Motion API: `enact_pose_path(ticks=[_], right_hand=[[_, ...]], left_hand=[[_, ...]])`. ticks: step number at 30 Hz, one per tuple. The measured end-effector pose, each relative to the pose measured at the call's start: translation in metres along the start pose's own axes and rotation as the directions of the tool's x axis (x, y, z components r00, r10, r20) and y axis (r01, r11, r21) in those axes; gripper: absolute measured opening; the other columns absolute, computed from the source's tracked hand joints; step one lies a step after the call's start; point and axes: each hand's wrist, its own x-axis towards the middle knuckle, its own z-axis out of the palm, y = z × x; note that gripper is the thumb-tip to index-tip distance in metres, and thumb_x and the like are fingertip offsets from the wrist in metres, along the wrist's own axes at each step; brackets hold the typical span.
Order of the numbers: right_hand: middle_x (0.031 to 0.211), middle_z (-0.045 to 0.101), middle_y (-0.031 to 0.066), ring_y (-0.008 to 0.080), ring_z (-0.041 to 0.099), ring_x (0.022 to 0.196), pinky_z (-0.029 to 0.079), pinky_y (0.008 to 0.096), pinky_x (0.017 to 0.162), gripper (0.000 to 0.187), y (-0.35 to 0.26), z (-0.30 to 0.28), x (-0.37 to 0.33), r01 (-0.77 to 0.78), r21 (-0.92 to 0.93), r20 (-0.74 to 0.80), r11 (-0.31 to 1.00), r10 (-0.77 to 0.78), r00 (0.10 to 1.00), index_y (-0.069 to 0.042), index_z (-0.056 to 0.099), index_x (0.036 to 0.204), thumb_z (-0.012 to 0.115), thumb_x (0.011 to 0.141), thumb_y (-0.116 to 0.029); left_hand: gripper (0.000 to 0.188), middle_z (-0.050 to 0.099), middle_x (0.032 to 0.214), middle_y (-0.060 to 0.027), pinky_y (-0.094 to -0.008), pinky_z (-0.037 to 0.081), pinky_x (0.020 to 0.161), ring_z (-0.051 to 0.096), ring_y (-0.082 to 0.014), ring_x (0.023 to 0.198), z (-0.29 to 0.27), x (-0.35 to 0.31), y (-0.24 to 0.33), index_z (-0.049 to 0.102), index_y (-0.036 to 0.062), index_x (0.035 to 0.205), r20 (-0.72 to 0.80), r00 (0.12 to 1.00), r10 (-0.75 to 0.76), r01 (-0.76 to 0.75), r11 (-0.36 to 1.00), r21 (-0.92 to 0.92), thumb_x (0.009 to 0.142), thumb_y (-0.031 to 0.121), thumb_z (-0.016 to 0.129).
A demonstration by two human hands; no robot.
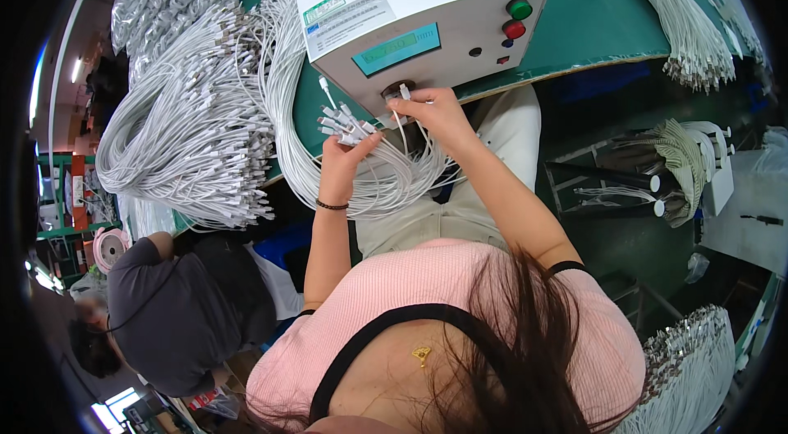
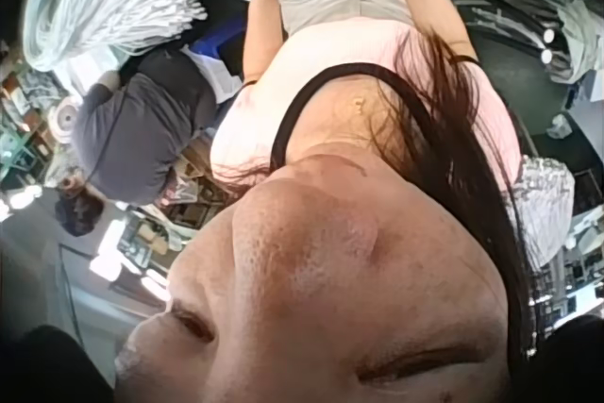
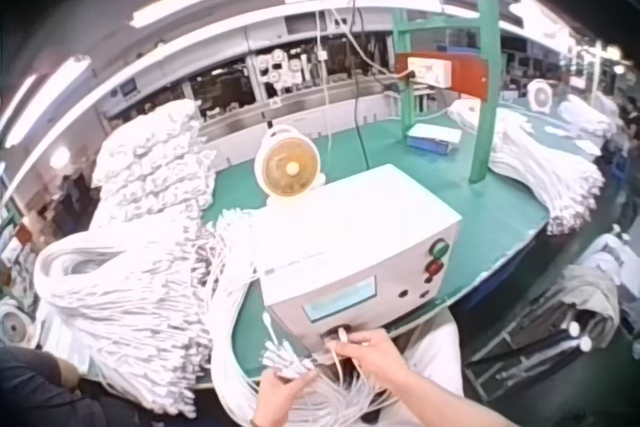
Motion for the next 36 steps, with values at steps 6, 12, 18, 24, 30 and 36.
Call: enact_pose_path(ticks=[6,12,18,24,30,36], right_hand=[[0.076,0.066,0.0038,0.0064,0.057,0.069,0.042,0.0198,0.062,0.025,-0.005,0.003,-0.012,-0.034,-0.125,0.082,0.992,0.045,0.996,0.002,0.069,0.089,0.070,0.083,-0.022],[0.075,0.064,0.0029,0.0053,0.054,0.065,0.045,0.0198,0.061,0.023,0.007,0.005,-0.007,0.002,-0.032,0.117,0.999,0.002,0.993,0.003,0.067,0.094,0.065,0.088,-0.019],[0.071,0.063,0.0025,0.0051,0.055,0.063,0.041,0.0198,0.056,0.022,0.014,0.013,-0.010,-0.002,0.055,0.014,0.998,0.002,1.000,0.002,0.068,0.089,0.065,0.087,-0.020],[0.072,0.065,0.0050,0.0056,0.051,0.061,0.040,0.0211,0.057,0.022,0.011,0.010,-0.011,0.034,0.019,-0.014,0.999,-0.034,0.999,0.004,0.069,0.091,0.066,0.086,-0.017],[0.071,0.065,0.0046,0.0054,0.048,0.059,0.037,0.0214,0.056,0.020,0.000,0.008,-0.004,-0.024,0.042,-0.017,0.999,0.025,1.000,0.003,0.069,0.083,0.070,0.082,-0.017],[0.072,0.065,0.0045,0.0054,0.047,0.059,0.036,0.0215,0.054,0.020,-0.001,0.011,-0.002,-0.042,0.088,-0.027,0.995,0.044,0.999,0.002,0.069,0.080,0.070,0.081,-0.018]], left_hand=[[0.024,0.067,0.092,-0.0014,-0.0196,0.045,0.052,0.061,-0.0070,0.079,0.008,-0.009,-0.003,0.062,0.0033,0.102,0.071,0.985,-0.158,0.166,0.979,-0.117,0.084,0.017,0.070],[0.029,0.067,0.097,-0.0029,-0.0191,0.047,0.052,0.064,-0.0083,0.085,0.008,-0.010,-0.021,0.060,0.0046,0.109,0.104,0.979,-0.177,0.197,0.953,-0.229,0.085,0.018,0.069],[0.025,0.067,0.100,-0.0057,-0.0219,0.053,0.057,0.066,-0.0133,0.089,0.022,-0.017,-0.018,0.059,0.0016,0.108,0.126,0.981,-0.147,0.180,0.932,-0.316,0.087,0.013,0.066],[0.025,0.068,0.098,-0.0101,-0.0228,0.055,0.060,0.067,-0.0177,0.089,0.014,-0.017,-0.017,0.059,-0.0011,0.108,0.077,0.991,-0.105,0.123,0.945,-0.303,0.086,0.010,0.065],[0.024,0.068,0.097,-0.0123,-0.0220,0.055,0.058,0.068,-0.0186,0.087,0.008,-0.011,-0.007,0.058,-0.0005,0.107,0.032,0.996,-0.079,0.085,0.934,-0.347,0.086,0.009,0.065],[0.024,0.067,0.097,-0.0127,-0.0215,0.055,0.057,0.068,-0.0183,0.087,0.008,-0.009,-0.006,0.058,-0.0002,0.108,0.032,0.997,-0.077,0.083,0.937,-0.339,0.087,0.010,0.065]])
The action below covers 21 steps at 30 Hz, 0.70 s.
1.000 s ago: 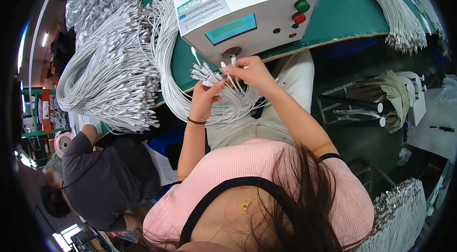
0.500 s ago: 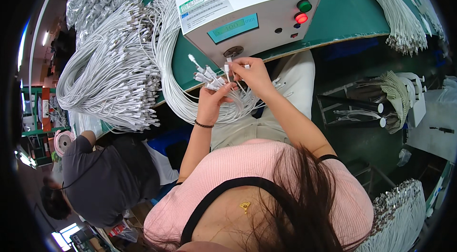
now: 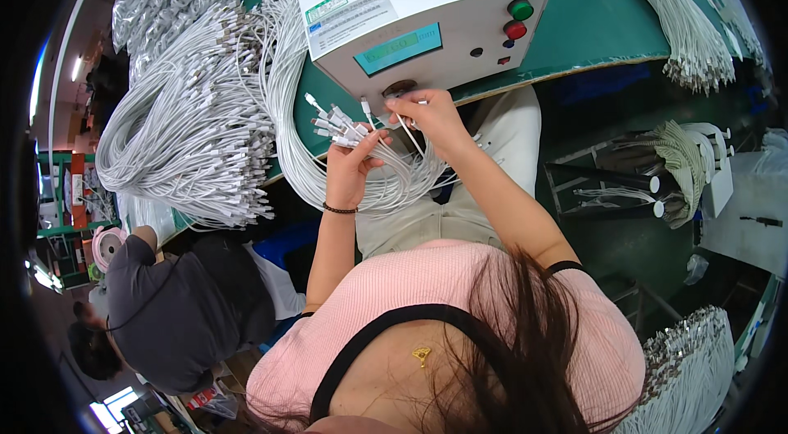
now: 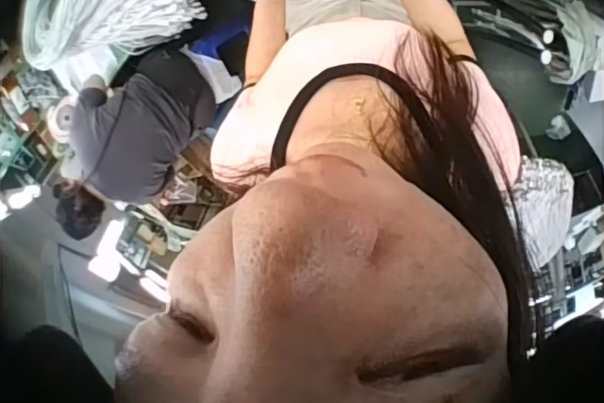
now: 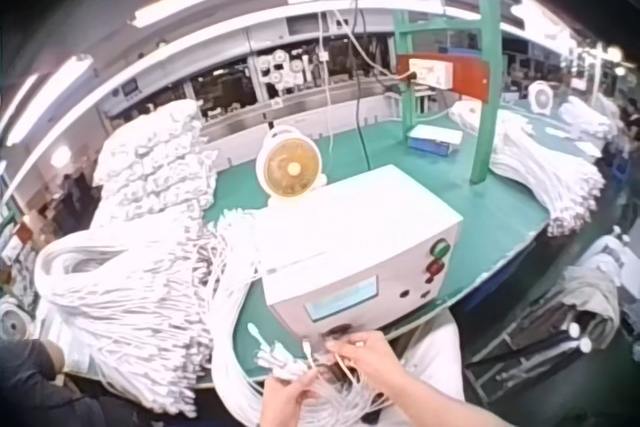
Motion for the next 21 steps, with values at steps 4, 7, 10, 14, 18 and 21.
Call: enact_pose_path(ticks=[4,7,10,14,18,21], right_hand=[[0.074,0.066,0.0054,0.0050,0.051,0.062,0.039,0.0213,0.057,0.019,-0.006,-0.004,-0.001,0.015,-0.146,0.101,0.989,0.000,0.995,0.002,0.068,0.081,0.069,0.083,-0.018],[0.074,0.065,0.0032,0.0040,0.051,0.064,0.040,0.0202,0.060,0.018,-0.007,0.005,-0.011,-0.002,-0.140,0.134,0.990,0.021,0.991,0.000,0.068,0.083,0.067,0.085,-0.018],[0.074,0.065,0.0019,0.0034,0.052,0.066,0.041,0.0198,0.062,0.017,0.003,0.004,-0.014,0.046,-0.131,0.097,0.990,-0.033,0.995,-0.001,0.068,0.085,0.066,0.086,-0.018],[0.076,0.066,0.0025,0.0039,0.054,0.069,0.043,0.0207,0.065,0.018,0.018,0.000,-0.011,0.165,-0.115,-0.019,0.980,-0.168,0.986,0.000,0.068,0.089,0.066,0.086,-0.017],[0.078,0.068,0.0048,0.0055,0.056,0.070,0.043,0.0222,0.065,0.021,0.015,-0.002,-0.011,0.152,-0.102,-0.029,0.983,-0.156,0.987,0.002,0.068,0.090,0.067,0.085,-0.018],[0.079,0.068,0.0052,0.0055,0.055,0.069,0.042,0.0226,0.064,0.022,0.008,-0.005,-0.009,0.081,-0.116,-0.030,0.990,-0.086,0.996,0.002,0.067,0.091,0.068,0.084,-0.019]], left_hand=[[0.025,0.067,0.097,-0.0119,-0.0222,0.056,0.058,0.068,-0.0180,0.086,0.002,0.000,-0.001,0.058,-0.0005,0.108,-0.010,1.000,-0.006,0.006,1.000,0.022,0.087,0.010,0.066],[0.024,0.068,0.096,-0.0100,-0.0244,0.057,0.059,0.068,-0.0190,0.086,0.003,-0.003,-0.003,0.059,-0.0010,0.107,0.038,0.997,-0.072,0.066,0.988,0.141,0.086,0.009,0.065],[0.024,0.067,0.096,-0.0091,-0.0267,0.058,0.063,0.068,-0.0199,0.085,0.004,0.000,-0.011,0.059,-0.0016,0.107,0.024,0.998,-0.059,0.058,0.997,0.052,0.086,0.008,0.065],[0.024,0.066,0.096,-0.0092,-0.0295,0.059,0.067,0.068,-0.0215,0.085,0.000,0.001,-0.008,0.058,-0.0030,0.106,0.032,0.998,-0.054,0.054,0.999,0.010,0.086,0.007,0.065],[0.024,0.065,0.096,-0.0103,-0.0303,0.059,0.067,0.068,-0.0227,0.085,0.001,0.004,0.000,0.057,-0.0043,0.106,0.021,0.999,-0.042,0.041,0.999,0.023,0.085,0.005,0.065],[0.025,0.065,0.095,-0.0110,-0.0302,0.059,0.066,0.068,-0.0232,0.084,0.003,0.008,0.007,0.057,-0.0049,0.106,0.008,1.000,-0.019,0.019,0.999,0.032,0.084,0.004,0.066]])
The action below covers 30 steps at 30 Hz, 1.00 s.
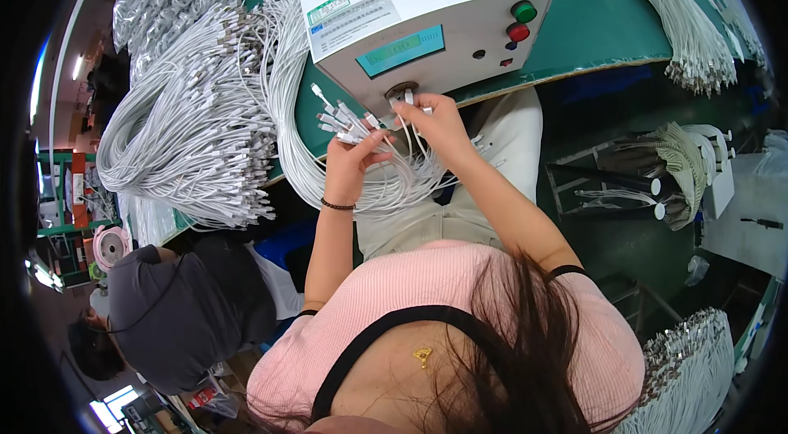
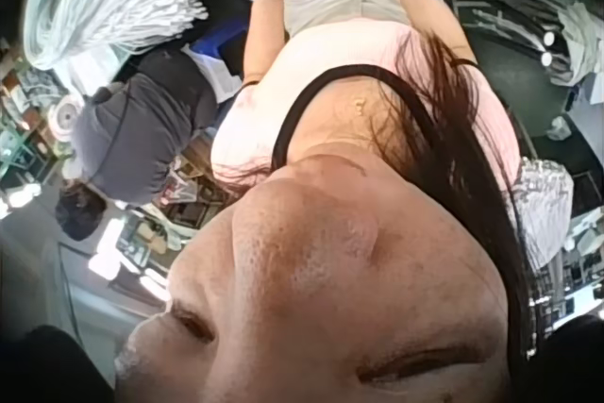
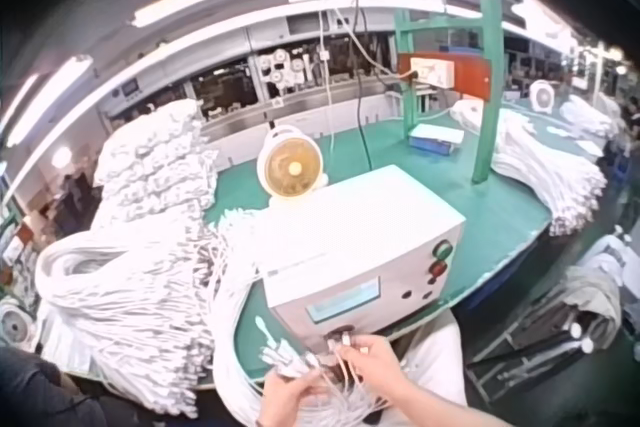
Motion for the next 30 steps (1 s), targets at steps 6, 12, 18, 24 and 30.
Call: enact_pose_path(ticks=[6,12,18,24,30], right_hand=[[0.074,0.066,0.0037,0.0050,0.053,0.067,0.039,0.0223,0.062,0.024,-0.003,0.006,0.007,-0.037,0.104,-0.023,0.994,0.039,0.999,0.003,0.067,0.090,0.067,0.084,-0.020],[0.070,0.065,0.0028,0.0043,0.051,0.064,0.039,0.0220,0.059,0.025,-0.012,0.006,0.001,-0.023,0.093,-0.019,0.995,0.025,1.000,0.003,0.068,0.089,0.067,0.084,-0.022],[0.078,0.068,0.0020,0.0045,0.055,0.068,0.041,0.0204,0.062,0.024,-0.006,0.003,-0.002,0.027,-0.219,0.123,0.975,0.000,0.992,0.000,0.070,0.094,0.068,0.085,-0.022],[0.072,0.067,0.0023,0.0048,0.054,0.064,0.039,0.0212,0.056,0.025,-0.001,0.002,-0.002,0.016,-0.025,-0.055,1.000,-0.017,0.998,0.001,0.071,0.087,0.071,0.082,-0.024],[0.075,0.069,0.0050,0.0078,0.058,0.066,0.040,0.0230,0.061,0.022,-0.007,0.004,0.007,-0.062,0.115,-0.059,0.991,0.069,0.996,0.001,0.070,0.083,0.073,0.079,-0.020]], left_hand=[[0.028,0.065,0.095,-0.0118,-0.0289,0.059,0.062,0.069,-0.0238,0.083,-0.001,0.005,0.004,0.056,-0.0049,0.107,-0.023,0.999,0.031,-0.030,0.999,0.011,0.082,0.004,0.067],[0.024,0.065,0.095,-0.0112,-0.0280,0.058,0.061,0.069,-0.0224,0.082,0.001,0.003,0.001,0.058,-0.0046,0.103,-0.004,1.000,0.018,-0.018,0.998,0.055,0.083,0.006,0.067],[0.021,0.066,0.091,-0.0105,-0.0281,0.058,0.061,0.068,-0.0220,0.086,0.000,-0.002,-0.007,0.059,-0.0021,0.102,-0.007,0.999,0.042,-0.041,0.992,0.116,0.087,0.011,0.065],[0.021,0.066,0.090,-0.0108,-0.0285,0.058,0.063,0.068,-0.0234,0.089,0.003,-0.003,-0.001,0.059,-0.0030,0.101,-0.050,0.996,0.074,-0.073,0.997,0.016,0.090,0.014,0.063],[0.022,0.066,0.090,-0.0115,-0.0299,0.058,0.064,0.067,-0.0238,0.087,0.001,0.001,0.007,0.060,-0.0052,0.099,-0.063,0.994,0.089,-0.090,0.996,-0.011,0.089,0.014,0.063]])
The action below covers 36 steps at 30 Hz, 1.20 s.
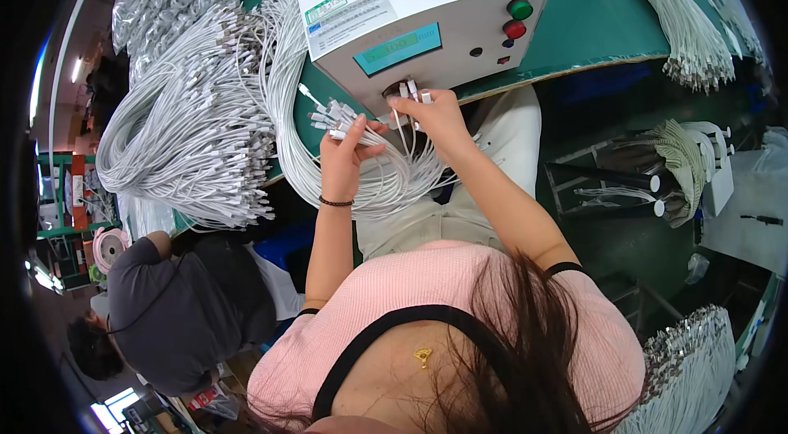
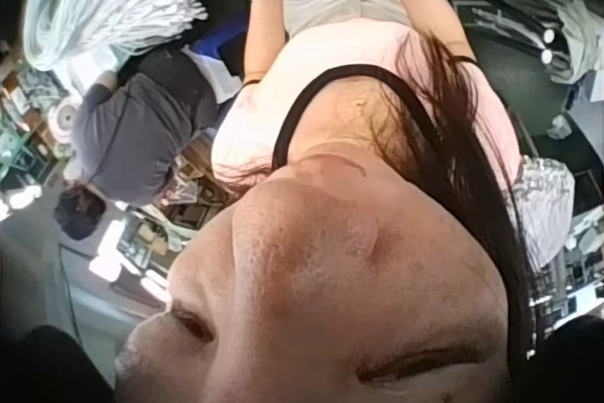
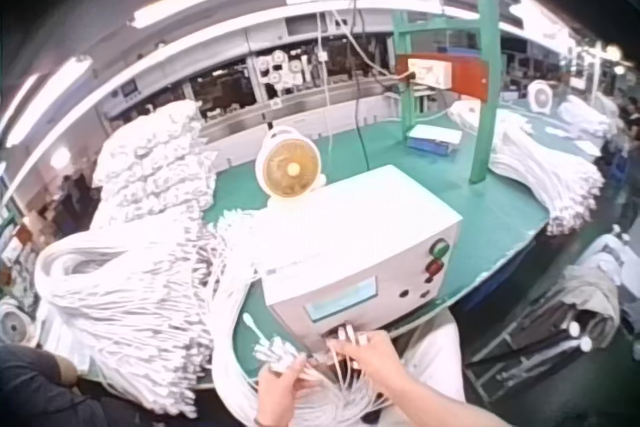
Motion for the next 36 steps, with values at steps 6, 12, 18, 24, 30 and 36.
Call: enact_pose_path(ticks=[6,12,18,24,30,36], right_hand=[[0.076,0.068,0.0056,0.0082,0.059,0.067,0.040,0.0233,0.059,0.023,0.001,-0.002,0.003,-0.011,0.014,-0.006,1.000,0.011,1.000,0.001,0.069,0.081,0.075,0.077,-0.021],[0.074,0.066,0.0028,0.0070,0.056,0.066,0.041,0.0218,0.060,0.022,0.001,-0.008,-0.005,-0.003,-0.142,0.080,0.990,0.014,0.997,0.000,0.070,0.086,0.072,0.081,-0.020],[0.072,0.062,-0.0001,0.0054,0.052,0.067,0.039,0.0203,0.061,0.025,0.003,-0.002,-0.008,0.030,-0.204,0.160,0.979,0.003,0.987,0.000,0.071,0.094,0.067,0.086,-0.023],[0.071,0.061,0.0001,0.0059,0.052,0.067,0.037,0.0211,0.060,0.028,0.007,-0.004,-0.004,0.020,-0.093,0.229,0.995,0.001,0.973,0.000,0.070,0.100,0.061,0.089,-0.023],[0.068,0.060,0.0003,0.0073,0.052,0.065,0.035,0.0227,0.060,0.029,-0.004,0.002,0.006,-0.060,-0.075,0.201,0.995,0.074,0.977,0.002,0.070,0.099,0.060,0.089,-0.024],[0.071,0.063,0.0022,0.0076,0.055,0.066,0.039,0.0226,0.061,0.027,-0.004,0.000,0.005,-0.067,-0.074,0.191,0.995,0.080,0.978,0.003,0.070,0.097,0.062,0.089,-0.022]], left_hand=[[0.021,0.066,0.091,-0.0113,-0.0295,0.058,0.062,0.068,-0.0244,0.086,-0.002,0.001,-0.005,0.059,-0.0053,0.099,0.005,1.000,0.025,-0.024,0.998,-0.052,0.087,0.012,0.065],[0.021,0.066,0.091,-0.0100,-0.0287,0.058,0.062,0.068,-0.0220,0.083,-0.001,-0.005,-0.009,0.060,-0.0033,0.100,0.013,1.000,-0.018,0.018,1.000,-0.015,0.086,0.011,0.066],[0.019,0.066,0.091,-0.0086,-0.0276,0.058,0.061,0.068,-0.0196,0.082,0.000,-0.009,-0.016,0.061,-0.0016,0.099,0.068,0.994,-0.085,0.085,0.996,0.005,0.086,0.011,0.066],[0.019,0.067,0.089,-0.0087,-0.0263,0.057,0.060,0.068,-0.0195,0.080,-0.003,-0.008,-0.012,0.060,-0.0012,0.100,0.070,0.994,-0.082,0.081,0.997,0.019,0.086,0.011,0.066],[0.020,0.067,0.089,-0.0092,-0.0258,0.056,0.058,0.068,-0.0195,0.079,-0.003,-0.002,-0.004,0.060,-0.0014,0.101,0.063,0.997,-0.053,0.053,0.999,-0.003,0.086,0.011,0.066],[0.022,0.067,0.089,-0.0090,-0.0252,0.055,0.058,0.068,-0.0194,0.079,-0.003,-0.001,-0.005,0.060,-0.0017,0.102,0.069,0.996,-0.053,0.054,0.999,-0.005,0.086,0.011,0.066]])
